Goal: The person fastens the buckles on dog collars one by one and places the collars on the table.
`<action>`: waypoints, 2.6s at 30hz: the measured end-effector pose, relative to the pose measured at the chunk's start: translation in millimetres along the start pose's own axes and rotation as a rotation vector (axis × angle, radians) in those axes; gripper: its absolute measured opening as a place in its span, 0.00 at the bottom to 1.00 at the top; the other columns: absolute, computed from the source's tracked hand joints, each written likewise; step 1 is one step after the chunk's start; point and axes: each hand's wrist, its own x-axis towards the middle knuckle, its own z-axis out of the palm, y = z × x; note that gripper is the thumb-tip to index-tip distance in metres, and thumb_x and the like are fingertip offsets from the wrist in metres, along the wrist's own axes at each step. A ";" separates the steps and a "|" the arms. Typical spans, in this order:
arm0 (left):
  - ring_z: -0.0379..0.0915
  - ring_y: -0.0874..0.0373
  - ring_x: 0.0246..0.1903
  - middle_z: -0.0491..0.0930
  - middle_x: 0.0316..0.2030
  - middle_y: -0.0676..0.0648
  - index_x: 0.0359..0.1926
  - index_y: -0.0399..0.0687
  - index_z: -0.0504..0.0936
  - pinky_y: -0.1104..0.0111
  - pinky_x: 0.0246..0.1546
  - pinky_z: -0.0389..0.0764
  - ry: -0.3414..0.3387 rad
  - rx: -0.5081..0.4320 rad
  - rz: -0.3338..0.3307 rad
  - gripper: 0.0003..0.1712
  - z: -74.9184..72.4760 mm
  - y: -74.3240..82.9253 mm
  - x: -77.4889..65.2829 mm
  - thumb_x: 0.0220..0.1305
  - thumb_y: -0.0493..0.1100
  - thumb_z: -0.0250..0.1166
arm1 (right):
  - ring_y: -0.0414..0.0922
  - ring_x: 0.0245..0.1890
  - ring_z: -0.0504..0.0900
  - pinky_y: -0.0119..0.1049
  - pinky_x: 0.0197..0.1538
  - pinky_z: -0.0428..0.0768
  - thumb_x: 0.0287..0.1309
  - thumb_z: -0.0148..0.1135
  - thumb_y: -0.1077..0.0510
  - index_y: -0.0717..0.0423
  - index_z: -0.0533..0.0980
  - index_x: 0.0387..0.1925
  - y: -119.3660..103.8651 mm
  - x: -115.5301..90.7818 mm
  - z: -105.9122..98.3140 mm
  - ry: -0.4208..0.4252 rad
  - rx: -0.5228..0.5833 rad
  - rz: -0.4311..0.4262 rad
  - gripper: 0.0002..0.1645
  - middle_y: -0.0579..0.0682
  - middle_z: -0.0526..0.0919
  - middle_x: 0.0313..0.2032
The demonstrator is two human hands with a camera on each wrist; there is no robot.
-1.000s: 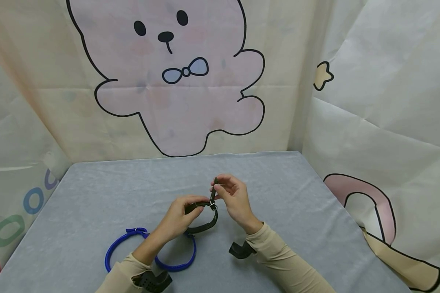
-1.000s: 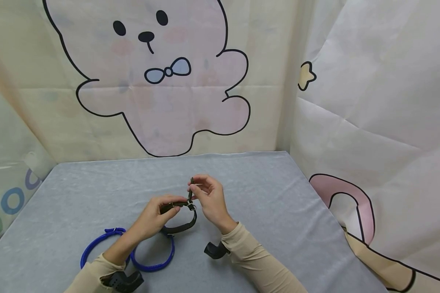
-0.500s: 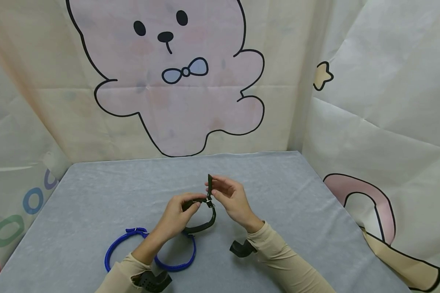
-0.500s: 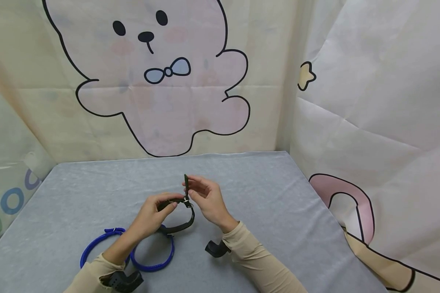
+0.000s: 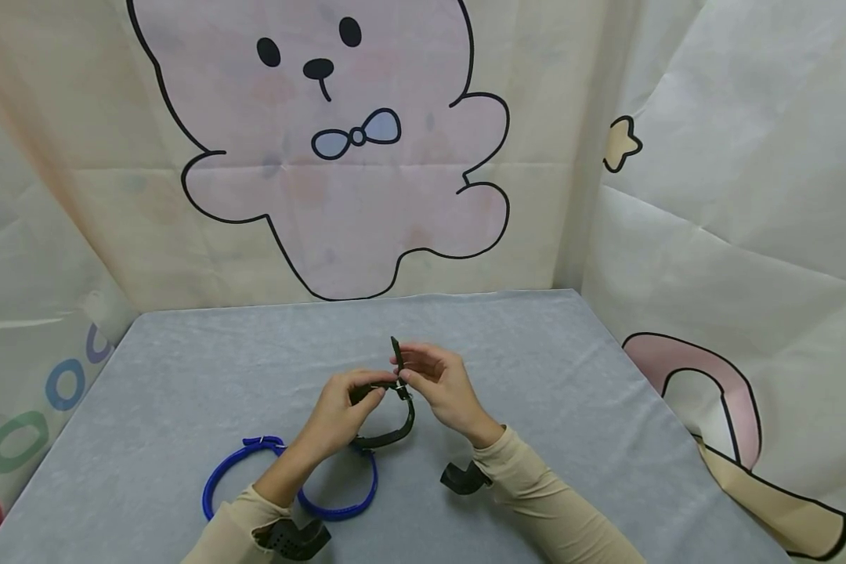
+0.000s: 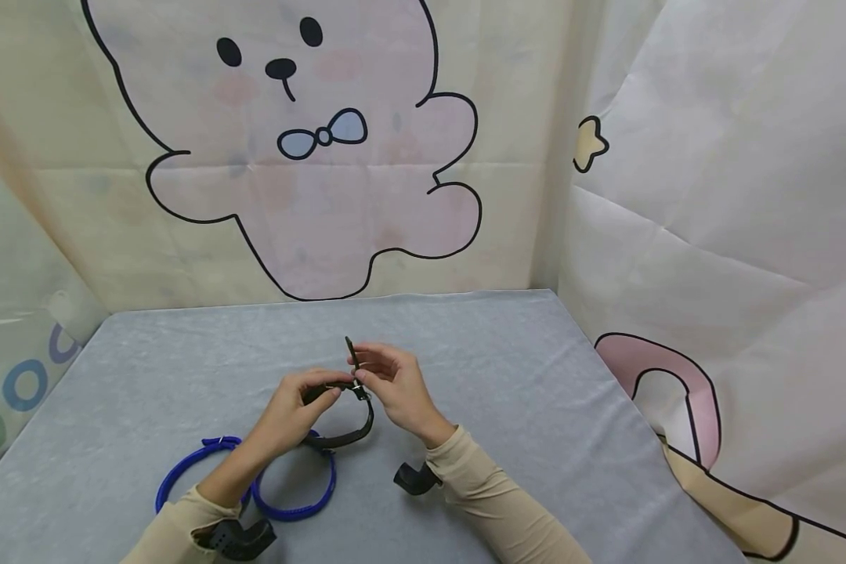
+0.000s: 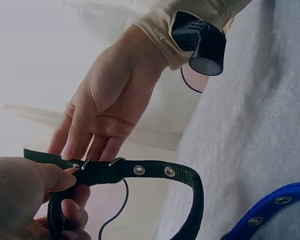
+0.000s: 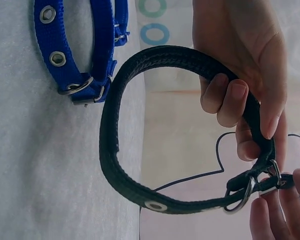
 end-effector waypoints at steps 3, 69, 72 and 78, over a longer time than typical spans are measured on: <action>0.74 0.61 0.36 0.85 0.51 0.44 0.53 0.48 0.87 0.71 0.36 0.76 -0.004 0.009 -0.001 0.14 -0.6 0.0 -0.1 0.71 0.35 0.61 | 0.52 0.50 0.86 0.33 0.50 0.84 0.67 0.61 0.68 0.67 0.75 0.61 -0.2 0.0 0.5 -0.015 -0.023 0.004 0.21 0.70 0.83 0.52; 0.83 0.57 0.45 0.87 0.42 0.47 0.45 0.47 0.84 0.60 0.53 0.78 0.197 -0.051 -0.055 0.11 -2.7 -2.2 2.8 0.62 0.36 0.71 | 0.57 0.47 0.84 0.35 0.46 0.85 0.73 0.55 0.64 0.60 0.79 0.54 -0.4 -3.4 8.9 0.029 -0.186 -0.045 0.13 0.60 0.82 0.52; 0.83 0.56 0.45 0.87 0.42 0.46 0.46 0.46 0.84 0.57 0.53 0.78 0.202 -0.049 -0.050 0.11 -2.7 -1.9 2.7 0.62 0.36 0.71 | 0.54 0.46 0.83 0.36 0.46 0.85 0.73 0.55 0.63 0.58 0.79 0.53 -0.2 -3.8 8.6 0.028 -0.223 -0.054 0.12 0.58 0.83 0.51; 0.83 0.54 0.45 0.86 0.42 0.46 0.46 0.44 0.84 0.54 0.54 0.77 0.207 -0.051 -0.045 0.12 -2.9 -0.6 2.7 0.62 0.36 0.71 | 0.53 0.47 0.83 0.37 0.47 0.83 0.75 0.54 0.61 0.54 0.81 0.51 0.4 -3.6 8.0 0.034 -0.309 -0.079 0.12 0.53 0.84 0.50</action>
